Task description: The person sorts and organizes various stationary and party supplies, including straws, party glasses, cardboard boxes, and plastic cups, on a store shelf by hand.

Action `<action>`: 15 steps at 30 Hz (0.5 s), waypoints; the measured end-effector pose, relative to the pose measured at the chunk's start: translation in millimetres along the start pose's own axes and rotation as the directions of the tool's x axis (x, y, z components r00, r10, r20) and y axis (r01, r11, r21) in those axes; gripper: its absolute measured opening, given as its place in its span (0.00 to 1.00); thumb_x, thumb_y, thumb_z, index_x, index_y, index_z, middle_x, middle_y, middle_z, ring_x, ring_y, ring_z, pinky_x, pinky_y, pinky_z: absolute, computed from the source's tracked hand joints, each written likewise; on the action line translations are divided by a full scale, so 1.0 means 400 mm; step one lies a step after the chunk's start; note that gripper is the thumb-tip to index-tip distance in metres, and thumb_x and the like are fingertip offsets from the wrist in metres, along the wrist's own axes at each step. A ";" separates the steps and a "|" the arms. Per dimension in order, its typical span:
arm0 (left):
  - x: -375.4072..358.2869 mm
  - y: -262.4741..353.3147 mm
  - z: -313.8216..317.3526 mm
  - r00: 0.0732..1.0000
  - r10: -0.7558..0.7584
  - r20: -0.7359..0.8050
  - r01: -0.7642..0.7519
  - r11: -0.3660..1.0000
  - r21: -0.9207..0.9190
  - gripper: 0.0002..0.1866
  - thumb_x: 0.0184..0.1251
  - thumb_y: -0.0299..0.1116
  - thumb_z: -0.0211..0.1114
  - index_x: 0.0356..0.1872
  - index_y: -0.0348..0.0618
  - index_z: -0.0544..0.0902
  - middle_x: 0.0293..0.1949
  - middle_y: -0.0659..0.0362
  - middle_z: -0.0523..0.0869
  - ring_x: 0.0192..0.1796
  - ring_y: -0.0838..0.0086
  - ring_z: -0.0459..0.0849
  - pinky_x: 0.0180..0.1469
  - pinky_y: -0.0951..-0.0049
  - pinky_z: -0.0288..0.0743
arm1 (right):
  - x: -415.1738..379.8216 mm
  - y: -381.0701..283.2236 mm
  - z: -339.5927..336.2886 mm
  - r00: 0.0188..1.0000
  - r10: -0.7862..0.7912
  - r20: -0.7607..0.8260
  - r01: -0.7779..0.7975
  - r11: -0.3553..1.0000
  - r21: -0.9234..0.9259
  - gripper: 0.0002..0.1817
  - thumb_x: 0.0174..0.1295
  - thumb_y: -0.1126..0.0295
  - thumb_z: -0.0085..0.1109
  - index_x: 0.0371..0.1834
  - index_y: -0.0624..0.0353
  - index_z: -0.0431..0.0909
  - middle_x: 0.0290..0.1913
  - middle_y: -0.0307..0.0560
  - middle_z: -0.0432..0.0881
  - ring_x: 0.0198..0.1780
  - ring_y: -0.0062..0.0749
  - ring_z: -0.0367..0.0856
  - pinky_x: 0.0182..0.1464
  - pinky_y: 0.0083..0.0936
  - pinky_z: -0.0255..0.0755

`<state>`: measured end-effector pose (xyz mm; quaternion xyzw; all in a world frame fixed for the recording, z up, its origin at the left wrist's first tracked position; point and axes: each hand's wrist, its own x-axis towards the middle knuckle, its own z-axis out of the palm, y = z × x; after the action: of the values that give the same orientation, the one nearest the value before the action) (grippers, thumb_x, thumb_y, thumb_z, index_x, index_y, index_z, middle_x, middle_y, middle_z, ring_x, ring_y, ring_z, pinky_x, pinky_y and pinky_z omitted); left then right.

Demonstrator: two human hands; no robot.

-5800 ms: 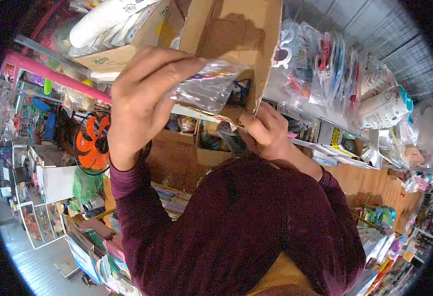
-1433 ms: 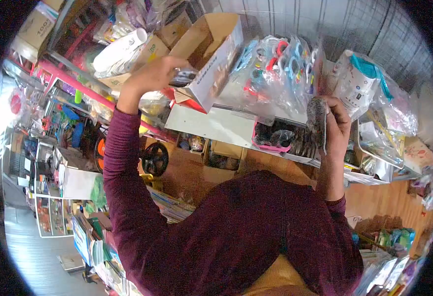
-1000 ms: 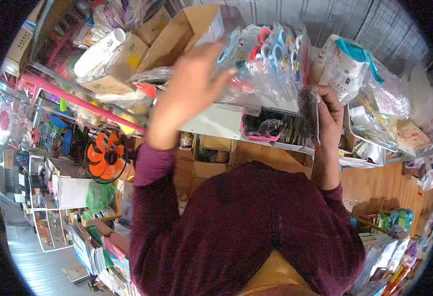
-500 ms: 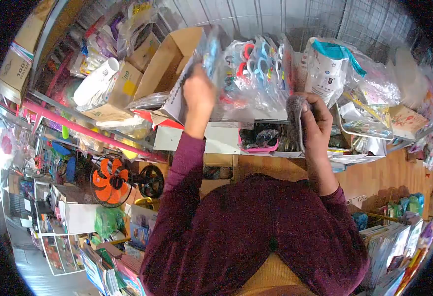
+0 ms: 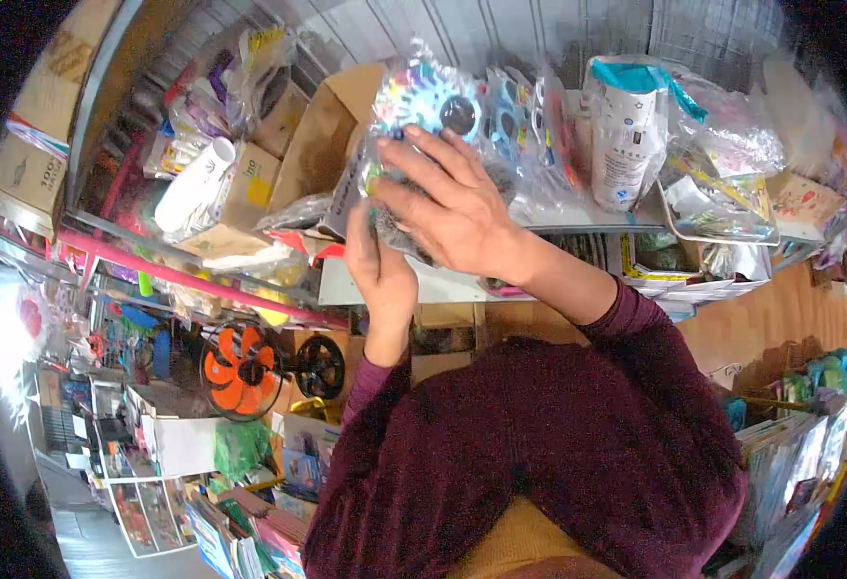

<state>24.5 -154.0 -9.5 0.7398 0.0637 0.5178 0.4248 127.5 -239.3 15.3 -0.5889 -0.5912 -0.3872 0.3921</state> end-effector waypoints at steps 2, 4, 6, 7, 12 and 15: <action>-0.008 0.004 -0.012 0.994 -0.091 0.058 0.095 0.993 -0.069 0.15 0.63 0.20 0.50 0.52 0.32 0.71 0.44 0.56 0.77 0.47 0.76 0.74 0.50 0.78 0.68 | 0.006 0.022 0.010 0.992 0.047 -0.121 -0.027 0.986 0.162 0.19 0.45 0.70 0.60 0.44 0.59 0.76 0.59 0.52 0.69 0.61 0.51 0.66 0.59 0.43 0.65; -0.027 0.017 -0.016 0.977 -0.187 0.099 0.190 0.982 -0.016 0.11 0.67 0.22 0.51 0.49 0.31 0.73 0.41 0.58 0.78 0.44 0.79 0.74 0.46 0.79 0.68 | 0.026 0.060 0.017 0.978 0.058 -0.200 -0.027 0.988 0.152 0.16 0.46 0.73 0.60 0.41 0.61 0.76 0.54 0.53 0.72 0.56 0.52 0.70 0.53 0.40 0.69; -0.039 0.019 -0.018 0.986 -0.130 0.106 0.133 0.991 -0.014 0.10 0.69 0.25 0.50 0.46 0.32 0.74 0.39 0.60 0.78 0.41 0.81 0.73 0.43 0.80 0.69 | 0.042 0.122 0.016 0.940 0.162 -0.299 -0.156 0.987 0.043 0.11 0.48 0.75 0.58 0.37 0.62 0.75 0.45 0.53 0.75 0.47 0.48 0.74 0.45 0.38 0.71; -0.045 0.038 -0.021 0.977 -0.147 0.155 0.148 0.989 0.004 0.10 0.69 0.25 0.50 0.46 0.32 0.74 0.38 0.60 0.78 0.41 0.81 0.73 0.44 0.80 0.69 | 0.048 0.148 0.012 0.941 0.160 -0.297 -0.155 0.987 0.041 0.11 0.48 0.75 0.58 0.37 0.62 0.75 0.45 0.53 0.75 0.47 0.48 0.74 0.45 0.38 0.71; -0.065 0.009 -0.062 0.980 -0.174 0.093 0.186 0.972 -0.144 0.13 0.70 0.25 0.48 0.51 0.30 0.72 0.44 0.58 0.78 0.45 0.78 0.74 0.48 0.79 0.68 | 0.054 0.225 -0.029 0.767 0.462 -0.446 -0.367 0.885 0.287 0.05 0.56 0.78 0.54 0.35 0.64 0.74 0.31 0.49 0.77 0.33 0.37 0.76 0.38 0.28 0.71; -0.055 0.055 -0.067 0.960 -0.269 0.083 0.274 0.830 -0.486 0.18 0.70 0.27 0.49 0.58 0.32 0.66 0.45 0.54 0.77 0.45 0.77 0.77 0.48 0.73 0.74 | 0.064 0.213 -0.064 0.555 0.783 -0.280 -0.298 0.501 0.812 0.04 0.61 0.75 0.54 0.35 0.63 0.74 0.31 0.39 0.77 0.31 0.21 0.75 0.37 0.18 0.70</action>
<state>-15.1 -164.6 -7.1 0.5932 0.0315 0.4470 0.6688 212.9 -252.4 48.6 -0.3993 -0.2882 -0.1545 0.8565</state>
